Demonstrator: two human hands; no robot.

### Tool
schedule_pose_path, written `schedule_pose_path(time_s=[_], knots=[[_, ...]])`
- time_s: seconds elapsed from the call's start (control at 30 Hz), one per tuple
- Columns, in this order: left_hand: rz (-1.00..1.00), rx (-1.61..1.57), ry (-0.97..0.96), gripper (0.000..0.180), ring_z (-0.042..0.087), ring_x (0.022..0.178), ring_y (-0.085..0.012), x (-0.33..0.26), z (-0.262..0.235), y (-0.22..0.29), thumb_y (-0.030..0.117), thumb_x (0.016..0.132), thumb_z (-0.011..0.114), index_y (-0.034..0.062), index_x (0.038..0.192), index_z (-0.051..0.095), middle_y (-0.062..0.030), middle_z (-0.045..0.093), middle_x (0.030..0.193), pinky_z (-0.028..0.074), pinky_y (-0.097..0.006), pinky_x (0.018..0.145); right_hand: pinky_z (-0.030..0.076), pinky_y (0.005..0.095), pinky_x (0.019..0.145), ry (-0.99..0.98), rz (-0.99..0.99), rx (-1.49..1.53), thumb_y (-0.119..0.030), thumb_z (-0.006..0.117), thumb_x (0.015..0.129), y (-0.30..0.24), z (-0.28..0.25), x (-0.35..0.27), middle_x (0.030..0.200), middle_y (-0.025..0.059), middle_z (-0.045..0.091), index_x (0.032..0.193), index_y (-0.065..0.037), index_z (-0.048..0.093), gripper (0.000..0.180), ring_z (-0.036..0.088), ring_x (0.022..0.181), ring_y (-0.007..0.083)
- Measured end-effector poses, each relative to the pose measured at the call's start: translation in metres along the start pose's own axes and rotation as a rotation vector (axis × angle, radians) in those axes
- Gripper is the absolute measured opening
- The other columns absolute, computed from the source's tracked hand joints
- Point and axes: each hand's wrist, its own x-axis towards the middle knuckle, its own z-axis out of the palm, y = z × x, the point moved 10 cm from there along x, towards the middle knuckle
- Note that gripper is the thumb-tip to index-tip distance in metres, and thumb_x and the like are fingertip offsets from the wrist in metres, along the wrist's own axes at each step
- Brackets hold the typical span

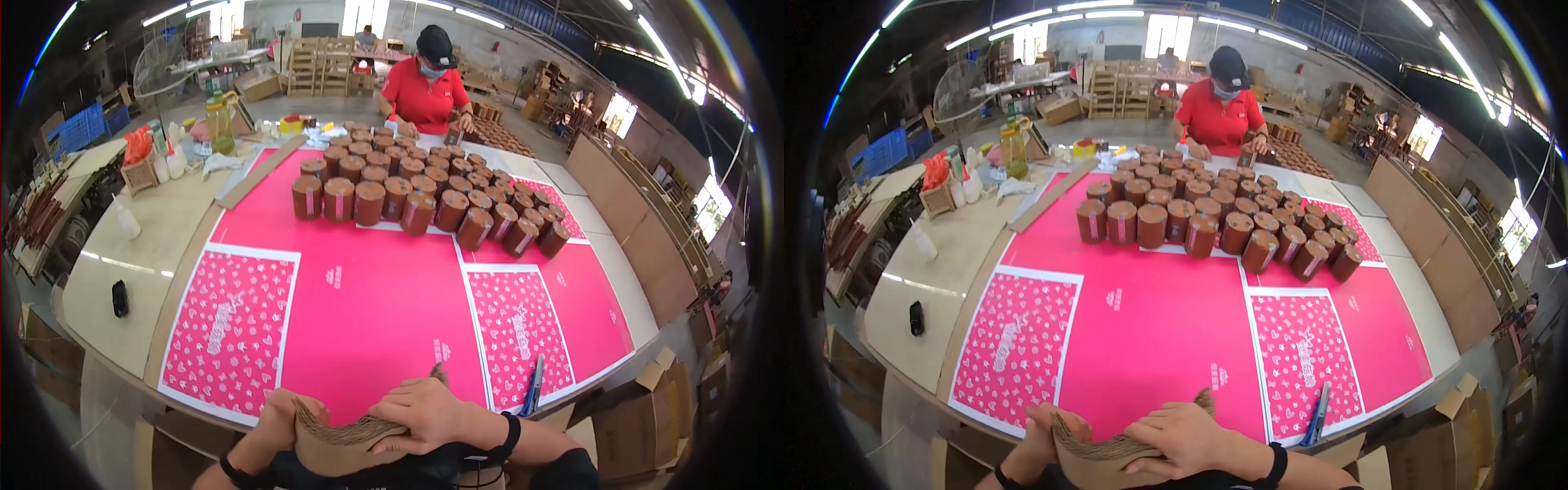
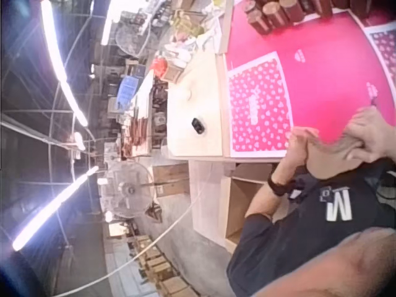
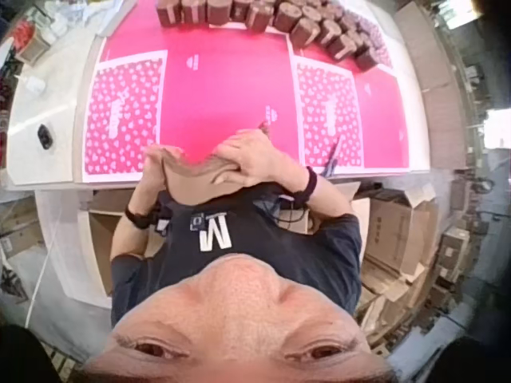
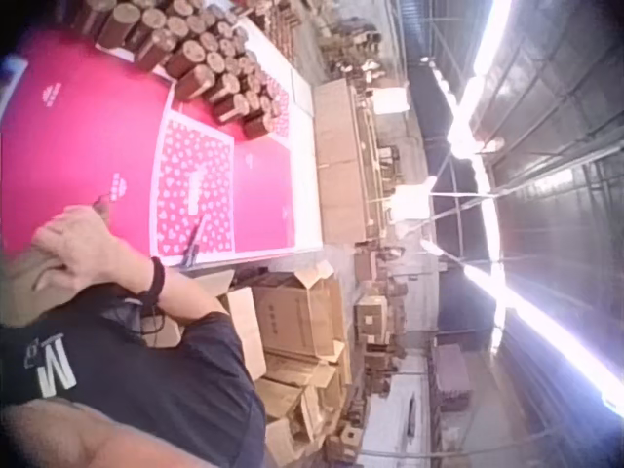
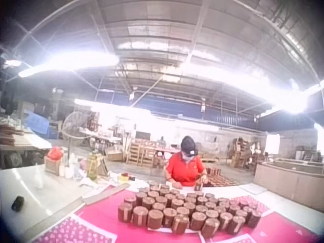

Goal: The person folds a stack of cardboard sheets by hand, places them into a box, and then packs cylindrical containers into the box.

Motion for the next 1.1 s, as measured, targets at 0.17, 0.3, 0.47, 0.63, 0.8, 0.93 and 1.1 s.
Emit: schedule_pose_path(time_s=[0.17, 0.3, 0.47, 0.63, 0.8, 0.93, 1.1], knots=[[-0.229, -0.451, -0.039, 0.072, 0.061, 0.073, -0.0167, -0.008, 0.033, -0.006, 0.065, 0.102, 0.04, -0.0004, 0.084, 0.065, -0.01, 0.067, 0.083, 0.05, -0.031, 0.063, 0.047, 0.041, 0.073, 0.037, -0.151, 0.074, -0.05, 0.074, 0.084, -0.018, -0.012, 0.016, 0.09, 0.0082, 0.062, 0.115, -0.006, 0.065, 0.055, 0.063, 0.083, 0.0283], [-0.298, -0.122, 0.585, 0.069, 0.067, 0.075, -0.0156, 0.008, 0.005, 0.015, 0.059, 0.106, 0.036, 0.0008, 0.085, 0.066, -0.0119, 0.07, 0.085, 0.054, -0.03, 0.066, 0.042, 0.0442, 0.088, 0.03, 0.067, -0.082, -0.044, 0.068, 0.09, 0.017, -0.011, 0.014, 0.103, 0.0103, 0.062, 0.124, -0.008, 0.061, 0.05, 0.06, 0.097, 0.0278], [0.026, 0.147, 0.382, 0.064, 0.068, 0.081, -0.0133, 0.002, -0.009, 0.053, 0.051, 0.108, 0.038, -0.0023, 0.088, 0.065, -0.0132, 0.071, 0.091, 0.055, -0.028, 0.07, 0.034, 0.0534, 0.11, 0.322, 0.147, -0.303, -0.023, 0.065, 0.085, -0.015, -0.044, 0.03, 0.126, 0.0171, 0.059, 0.134, -0.009, 0.059, 0.051, 0.054, 0.123, 0.0357], [0.107, 0.034, 0.289, 0.058, 0.062, 0.071, -0.0099, 0.005, 0.027, 0.069, 0.046, 0.108, 0.044, -0.0024, 0.082, 0.062, -0.0067, 0.067, 0.078, 0.05, -0.024, 0.065, 0.028, 0.0552, 0.115, 0.389, -0.026, -0.034, -0.021, 0.061, 0.076, -0.013, -0.044, 0.019, 0.134, 0.017, 0.058, 0.135, -0.01, 0.061, 0.06, 0.051, 0.129, 0.0382], [0.257, 0.364, 0.5, 0.046, 0.048, 0.064, -0.0041, -0.001, 0.001, 0.086, 0.036, 0.107, 0.053, 0.0015, 0.076, 0.057, 0.0023, 0.056, 0.068, 0.037, -0.024, 0.055, 0.026, 0.0605, 0.113, 0.358, 0.046, 0.079, -0.035, 0.063, 0.078, -0.041, -0.06, 0.022, 0.133, 0.0149, 0.059, 0.135, -0.011, 0.062, 0.062, 0.053, 0.126, 0.0363], [0.328, 0.612, 0.504, 0.036, 0.039, 0.06, -0.0034, 0.011, 0.02, 0.091, 0.022, 0.106, 0.055, 0.0023, 0.076, 0.056, 0.0063, 0.047, 0.064, 0.031, -0.025, 0.053, 0.033, 0.0555, 0.11, 0.469, 0.216, -0.218, -0.059, 0.071, 0.081, -0.056, -0.047, 0.027, 0.121, 0.0135, 0.061, 0.128, -0.006, 0.064, 0.072, 0.058, 0.116, 0.0321], [0.402, 0.504, 0.473, 0.041, 0.042, 0.063, -0.0045, 0.005, 0.03, 0.079, 0.028, 0.107, 0.05, 0.0026, 0.076, 0.056, 0.0035, 0.051, 0.066, 0.034, -0.026, 0.055, 0.038, 0.0522, 0.108, 0.557, 0.165, -0.235, -0.048, 0.074, 0.084, -0.042, -0.059, 0.031, 0.101, 0.0111, 0.063, 0.1, -0.004, 0.067, 0.047, 0.061, 0.104, 0.03]])
